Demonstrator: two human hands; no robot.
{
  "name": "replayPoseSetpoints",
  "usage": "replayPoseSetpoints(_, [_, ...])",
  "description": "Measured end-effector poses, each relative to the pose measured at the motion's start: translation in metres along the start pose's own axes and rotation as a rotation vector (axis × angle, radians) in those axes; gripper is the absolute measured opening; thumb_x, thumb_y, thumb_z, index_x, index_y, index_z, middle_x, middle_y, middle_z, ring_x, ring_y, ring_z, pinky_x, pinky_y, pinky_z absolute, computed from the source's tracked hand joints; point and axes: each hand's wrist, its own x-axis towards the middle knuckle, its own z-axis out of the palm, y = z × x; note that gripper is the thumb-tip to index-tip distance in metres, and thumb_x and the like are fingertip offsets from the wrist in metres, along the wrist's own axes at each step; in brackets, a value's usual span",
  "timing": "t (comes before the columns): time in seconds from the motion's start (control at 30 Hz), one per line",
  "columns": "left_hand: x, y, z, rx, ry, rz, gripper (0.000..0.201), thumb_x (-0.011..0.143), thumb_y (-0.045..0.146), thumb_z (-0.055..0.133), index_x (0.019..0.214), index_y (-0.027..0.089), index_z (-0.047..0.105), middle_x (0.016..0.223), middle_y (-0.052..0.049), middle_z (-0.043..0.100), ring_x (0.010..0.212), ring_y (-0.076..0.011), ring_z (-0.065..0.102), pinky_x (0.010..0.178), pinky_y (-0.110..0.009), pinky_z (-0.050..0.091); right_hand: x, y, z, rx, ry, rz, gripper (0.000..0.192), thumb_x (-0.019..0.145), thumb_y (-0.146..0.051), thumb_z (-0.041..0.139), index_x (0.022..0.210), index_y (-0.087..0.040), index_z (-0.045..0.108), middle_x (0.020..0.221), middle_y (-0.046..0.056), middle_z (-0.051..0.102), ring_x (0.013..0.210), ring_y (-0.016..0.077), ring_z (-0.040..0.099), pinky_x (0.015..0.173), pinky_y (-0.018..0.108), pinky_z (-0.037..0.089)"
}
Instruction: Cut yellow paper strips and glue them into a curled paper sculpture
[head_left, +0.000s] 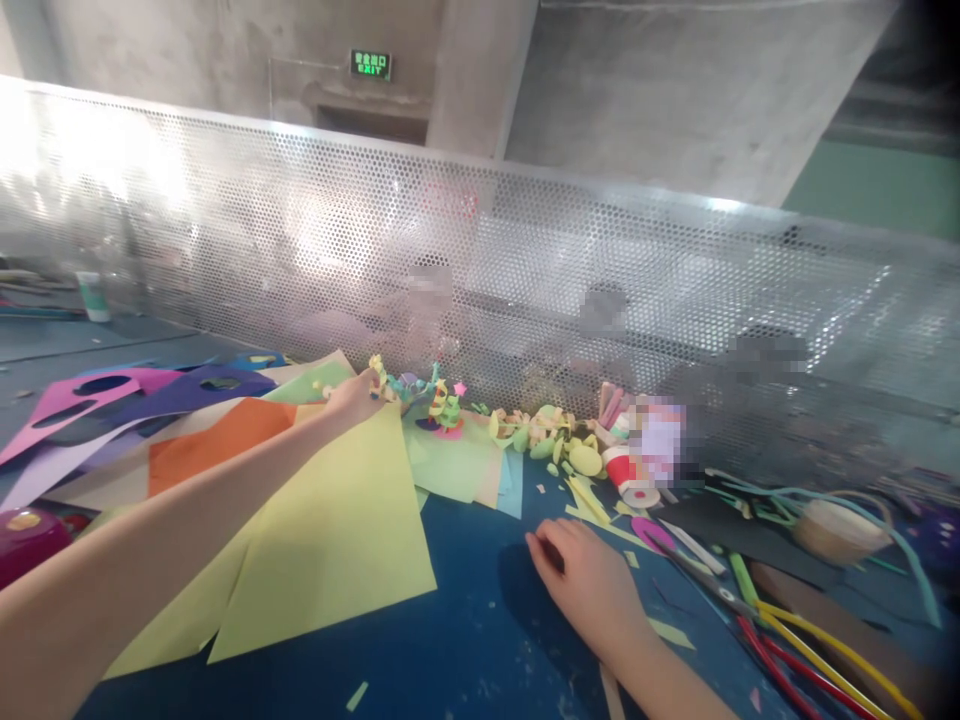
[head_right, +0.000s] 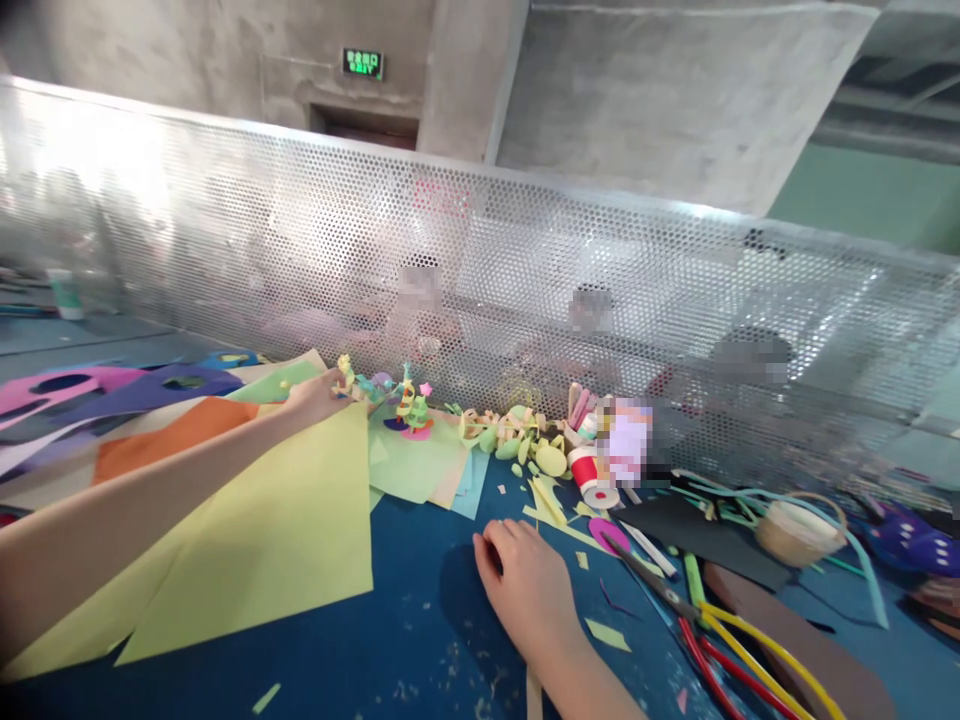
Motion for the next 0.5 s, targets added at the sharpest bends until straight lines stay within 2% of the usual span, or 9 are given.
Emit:
replayPoseSetpoints(0.1, [0.001, 0.001, 0.000, 0.010, -0.043, 0.010, 0.029, 0.079, 0.028, 0.052, 0.104, 0.013, 0.052, 0.076, -0.003, 0.061, 0.074, -0.0191, 0.056, 0.064, -0.028, 0.042, 0.000, 0.000, 0.000, 0.006, -0.013, 0.008, 0.026, 0.085, -0.029, 0.042, 0.062, -0.020, 0.046, 0.059, -0.002, 0.052, 0.060, 0.0127, 0.049, 0.053, 0.023, 0.028])
replayPoseSetpoints(0.3, [0.001, 0.019, 0.012, 0.003, -0.128, 0.113, 0.031, 0.085, 0.030, 0.048, 0.111, 0.014, 0.050, 0.106, -0.008, 0.054, 0.088, -0.0181, 0.056, 0.074, -0.037, 0.048, 0.000, 0.000, 0.001, 0.002, 0.007, -0.011, 0.025, 0.085, -0.028, 0.041, 0.062, -0.020, 0.046, 0.058, -0.002, 0.051, 0.060, 0.0128, 0.048, 0.054, 0.023, 0.029])
replayPoseSetpoints(0.5, [0.004, 0.035, 0.024, 0.074, -0.144, 0.165, 0.030, 0.084, 0.029, 0.049, 0.110, 0.014, 0.050, 0.110, -0.008, 0.053, 0.093, -0.0191, 0.055, 0.078, -0.039, 0.047, 0.000, 0.000, 0.000, 0.000, -0.001, -0.009, 0.024, 0.085, -0.028, 0.041, 0.063, -0.020, 0.046, 0.060, -0.001, 0.052, 0.061, 0.0135, 0.049, 0.054, 0.024, 0.030])
